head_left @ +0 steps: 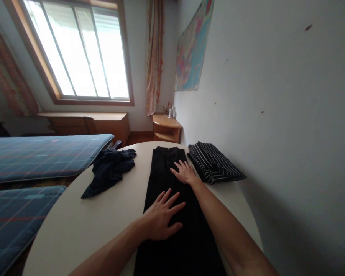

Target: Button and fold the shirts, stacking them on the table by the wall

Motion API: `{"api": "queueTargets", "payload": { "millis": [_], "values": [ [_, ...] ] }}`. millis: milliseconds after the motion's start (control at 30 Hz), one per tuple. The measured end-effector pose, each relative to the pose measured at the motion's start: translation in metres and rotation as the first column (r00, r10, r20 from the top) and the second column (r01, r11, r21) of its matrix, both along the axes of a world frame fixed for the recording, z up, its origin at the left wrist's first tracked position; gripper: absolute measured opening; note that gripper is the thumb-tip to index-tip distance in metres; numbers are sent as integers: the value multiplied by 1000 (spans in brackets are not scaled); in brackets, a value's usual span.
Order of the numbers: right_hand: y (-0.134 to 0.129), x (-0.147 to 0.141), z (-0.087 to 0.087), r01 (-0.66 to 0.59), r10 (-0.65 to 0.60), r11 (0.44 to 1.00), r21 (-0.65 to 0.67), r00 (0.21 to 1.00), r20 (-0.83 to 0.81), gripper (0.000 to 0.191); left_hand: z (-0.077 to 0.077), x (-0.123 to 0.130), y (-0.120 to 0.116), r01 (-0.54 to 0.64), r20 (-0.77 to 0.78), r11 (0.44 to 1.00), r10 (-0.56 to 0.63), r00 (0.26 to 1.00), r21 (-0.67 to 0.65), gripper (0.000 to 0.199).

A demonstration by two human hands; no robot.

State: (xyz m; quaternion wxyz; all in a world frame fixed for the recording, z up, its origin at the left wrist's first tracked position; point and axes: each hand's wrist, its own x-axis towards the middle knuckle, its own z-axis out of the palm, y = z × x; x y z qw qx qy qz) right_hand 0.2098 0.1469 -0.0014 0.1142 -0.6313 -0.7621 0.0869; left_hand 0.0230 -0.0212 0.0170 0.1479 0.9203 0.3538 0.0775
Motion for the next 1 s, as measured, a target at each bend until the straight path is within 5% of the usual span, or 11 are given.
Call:
{"api": "queueTargets", "payload": {
  "millis": [233, 467, 567, 733, 867, 1000],
  "values": [
    [-26, -10, -1, -44, 43, 982, 184, 999, 10, 65, -3, -1, 4, -3, 22, 1000, 3, 1000, 22, 70],
    [-60, -14, -13, -143, 144, 989, -33, 990, 12, 66, 4, 1, 3, 17, 21, 999, -18, 1000, 40, 64],
    [-56, -16, -11, -139, 142, 985, -105, 989, 30, 66, 10, -4, 2, 29, 29, 999, -30, 999, 23, 57],
    [-36, -28, -11, -102, 104, 994, -47, 994, 43, 65, 21, -18, 3, -61, 24, 998, 60, 998, 36, 52],
    [-14, -39, -12, -74, 75, 996, -54, 997, 24, 65, 7, -28, 9, -244, -17, 967, 246, 969, 77, 65],
    [2, -47, -7, -39, 39, 999, -22, 999, 0, 62, -14, -31, 19, -309, -28, 944, 314, 949, 114, 69]
  ]
}}
